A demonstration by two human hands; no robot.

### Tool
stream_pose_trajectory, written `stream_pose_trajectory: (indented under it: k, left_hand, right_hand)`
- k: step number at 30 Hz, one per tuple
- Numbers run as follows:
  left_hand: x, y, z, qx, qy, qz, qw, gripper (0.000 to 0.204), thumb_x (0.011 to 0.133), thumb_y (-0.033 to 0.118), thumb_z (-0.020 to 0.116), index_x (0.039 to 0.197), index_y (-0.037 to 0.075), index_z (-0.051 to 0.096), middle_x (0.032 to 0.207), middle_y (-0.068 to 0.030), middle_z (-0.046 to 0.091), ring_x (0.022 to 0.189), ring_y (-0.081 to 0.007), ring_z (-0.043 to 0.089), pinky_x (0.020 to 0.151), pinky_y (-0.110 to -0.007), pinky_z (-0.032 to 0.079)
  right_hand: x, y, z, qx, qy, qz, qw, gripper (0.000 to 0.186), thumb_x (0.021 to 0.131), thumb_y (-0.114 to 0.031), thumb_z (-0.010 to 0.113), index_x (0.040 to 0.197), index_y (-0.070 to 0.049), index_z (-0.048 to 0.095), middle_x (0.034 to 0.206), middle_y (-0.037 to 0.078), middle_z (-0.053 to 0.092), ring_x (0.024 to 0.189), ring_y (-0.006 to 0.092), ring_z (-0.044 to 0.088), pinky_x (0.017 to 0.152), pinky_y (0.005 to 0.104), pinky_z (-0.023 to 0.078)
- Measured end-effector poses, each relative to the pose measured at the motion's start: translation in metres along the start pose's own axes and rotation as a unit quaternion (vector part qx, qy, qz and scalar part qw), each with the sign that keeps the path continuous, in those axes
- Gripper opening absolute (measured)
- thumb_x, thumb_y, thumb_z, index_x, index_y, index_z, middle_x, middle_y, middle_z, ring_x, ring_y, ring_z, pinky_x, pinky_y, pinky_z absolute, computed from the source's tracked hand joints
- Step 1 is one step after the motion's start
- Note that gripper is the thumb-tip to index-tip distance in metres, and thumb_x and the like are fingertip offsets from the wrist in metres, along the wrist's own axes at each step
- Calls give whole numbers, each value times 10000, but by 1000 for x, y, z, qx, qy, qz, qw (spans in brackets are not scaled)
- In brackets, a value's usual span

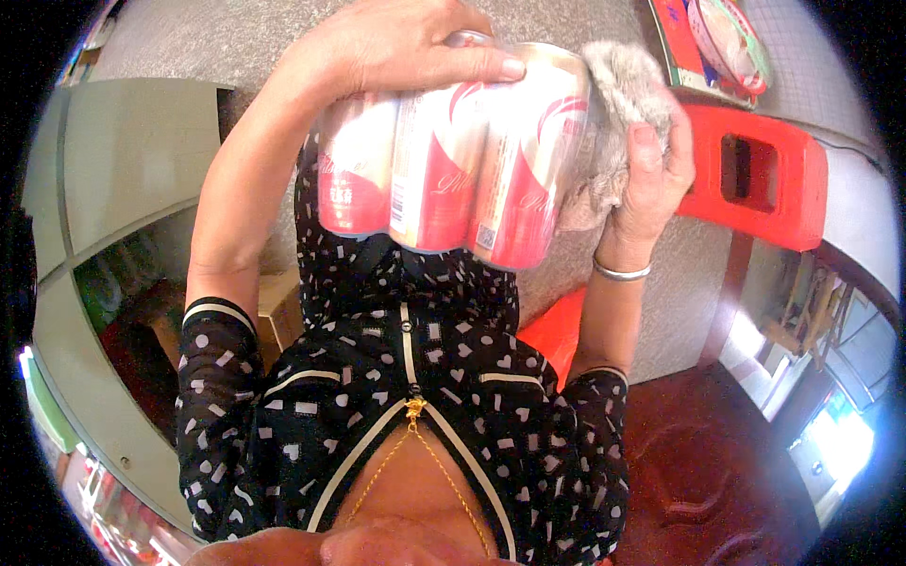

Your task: The person sits and wipes a six-pack of beverage cans with a cloth, then places them on a shelf. They then pick up and wipe several individual jars before placing them on the shelf.

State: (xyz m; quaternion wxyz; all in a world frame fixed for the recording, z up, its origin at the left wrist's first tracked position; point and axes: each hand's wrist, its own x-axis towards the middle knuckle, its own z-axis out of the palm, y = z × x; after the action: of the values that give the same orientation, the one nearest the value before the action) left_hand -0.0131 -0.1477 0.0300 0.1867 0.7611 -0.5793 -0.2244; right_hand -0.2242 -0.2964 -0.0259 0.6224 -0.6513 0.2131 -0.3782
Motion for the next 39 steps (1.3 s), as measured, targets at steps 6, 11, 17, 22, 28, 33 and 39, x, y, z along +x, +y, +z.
stream_pose_trajectory:
  k: [6, 11, 17, 22, 28, 33, 39]
  left_hand:
    - [6, 11, 6, -32, 60, 14, 998, 593, 815, 586, 590, 759, 1, 668, 649, -217, 624, 671, -384, 648, 638, -477, 501]
    - [-47, -8, 24, -28, 389, -9, 921, 623, 847, 537, 605, 1176, 9, 599, 1103, -204, 629, 1020, -262, 621, 903, -376, 481]
    - [-132, -5, 98, -387, 283, -125, 869, 943, 807, 378, 701, 1478, -32, 181, 1445, -229, 353, 1320, -300, 399, 1075, -411, 348]
    - [-124, -15, 102, -450, 314, -91, 831, 958, 776, 349, 740, 1463, -63, 213, 1422, -215, 394, 1334, -281, 378, 1101, -385, 305]
    - [-106, -38, 89, -493, 309, -44, 813, 900, 768, 289, 734, 1454, -51, 261, 1415, -198, 409, 1315, -263, 405, 1088, -376, 329]
    - [-109, -44, 94, -531, 321, -68, 781, 856, 781, 247, 716, 1453, -42, 270, 1407, -201, 414, 1307, -264, 415, 1084, -376, 338]
    - [-108, -36, 79, -536, 298, -106, 783, 796, 807, 188, 686, 1447, -47, 275, 1356, -213, 465, 1248, -270, 478, 1047, -366, 390]
  right_hand:
    - [9, 6, 19, -13, -20, -12, 1000, 382, 843, -136, 669, 1183, 17, 585, 1119, 85, 631, 1008, 153, 578, 920, 291, 441]
    - [11, 15, 28, 86, 37, 19, 995, 301, 861, -122, 667, 1121, 14, 601, 1038, 49, 638, 916, 123, 575, 841, 270, 452]
    - [-4, 36, 35, 103, 109, -8, 989, 307, 903, -199, 601, 1122, 17, 600, 1040, 69, 630, 934, 157, 571, 847, 290, 445]
    - [-2, 37, 47, 127, 103, -22, 986, 334, 912, -186, 568, 1173, 24, 565, 1089, 91, 621, 987, 189, 574, 885, 310, 443]
    - [25, 16, 70, 211, 34, -64, 975, 369, 921, -159, 536, 1236, 31, 516, 1126, 106, 612, 1024, 198, 577, 914, 314, 444]
    - [41, 13, 85, 259, -5, -86, 962, 402, 929, -137, 510, 1289, 38, 474, 1158, 118, 604, 1054, 205, 580, 938, 318, 445]
    - [46, 15, 83, 235, -14, -84, 968, 401, 934, -127, 493, 1296, 45, 473, 1180, 123, 598, 1064, 208, 584, 939, 317, 449]
